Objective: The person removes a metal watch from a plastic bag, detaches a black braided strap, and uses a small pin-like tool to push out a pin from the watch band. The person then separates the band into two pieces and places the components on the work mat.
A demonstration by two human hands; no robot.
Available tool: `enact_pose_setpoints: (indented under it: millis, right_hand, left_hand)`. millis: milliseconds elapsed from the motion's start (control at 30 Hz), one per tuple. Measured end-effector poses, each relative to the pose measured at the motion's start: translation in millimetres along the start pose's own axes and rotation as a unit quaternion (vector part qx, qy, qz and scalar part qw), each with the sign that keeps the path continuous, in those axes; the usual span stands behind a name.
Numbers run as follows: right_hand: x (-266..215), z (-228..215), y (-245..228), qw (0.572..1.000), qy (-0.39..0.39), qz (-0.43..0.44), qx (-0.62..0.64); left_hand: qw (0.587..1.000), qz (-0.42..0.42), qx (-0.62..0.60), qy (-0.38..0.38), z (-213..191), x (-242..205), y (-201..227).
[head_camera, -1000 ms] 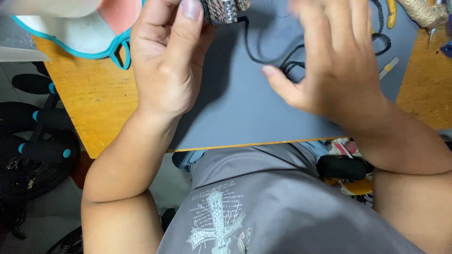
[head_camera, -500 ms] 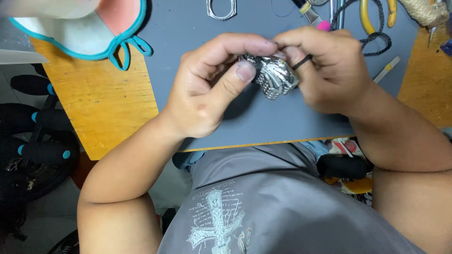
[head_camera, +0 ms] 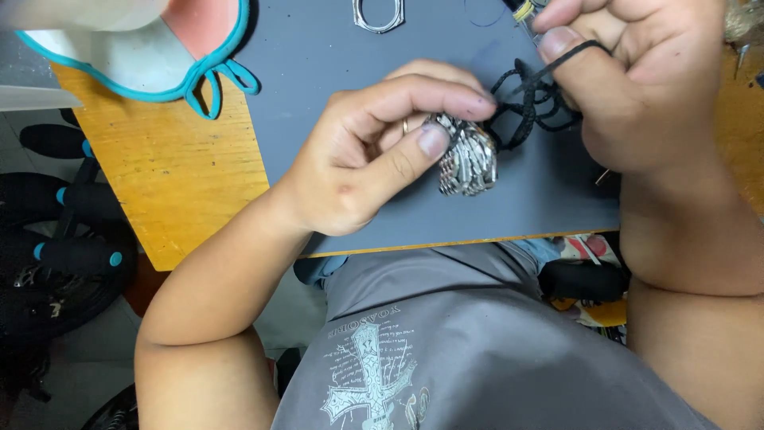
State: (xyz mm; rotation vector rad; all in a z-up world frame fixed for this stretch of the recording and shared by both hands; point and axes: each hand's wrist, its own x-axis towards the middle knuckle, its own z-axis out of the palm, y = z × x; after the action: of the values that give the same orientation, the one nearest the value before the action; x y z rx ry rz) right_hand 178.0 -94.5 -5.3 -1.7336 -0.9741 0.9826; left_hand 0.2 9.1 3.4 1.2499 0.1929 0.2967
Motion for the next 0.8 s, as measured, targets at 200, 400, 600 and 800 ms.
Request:
enact_pose_setpoints:
  millis: [200,400,600,800]
  right_hand:
    - [3,-13,-12,0.997,-0.029,-0.074,-0.025]
    - [-12,-12,-5,0.976,-0.038,-0.212,-0.004]
    - [-9,15,-23,0.868,-0.082,-0.369,-0.321]
    - [-1,18,-18,0.817,-0.084,-0.206,-0.533]
  left_hand:
    - [0.997,-0.027,0.048,0.057,2,1,-4]
    - [0.969,-0.031,0.07,0.234,0,8,-21]
    - [0.947,0.075,0.002,0.311,-4,11,-22]
    - [0.95,0.072,-0.001,0.302,-8,9,-24]
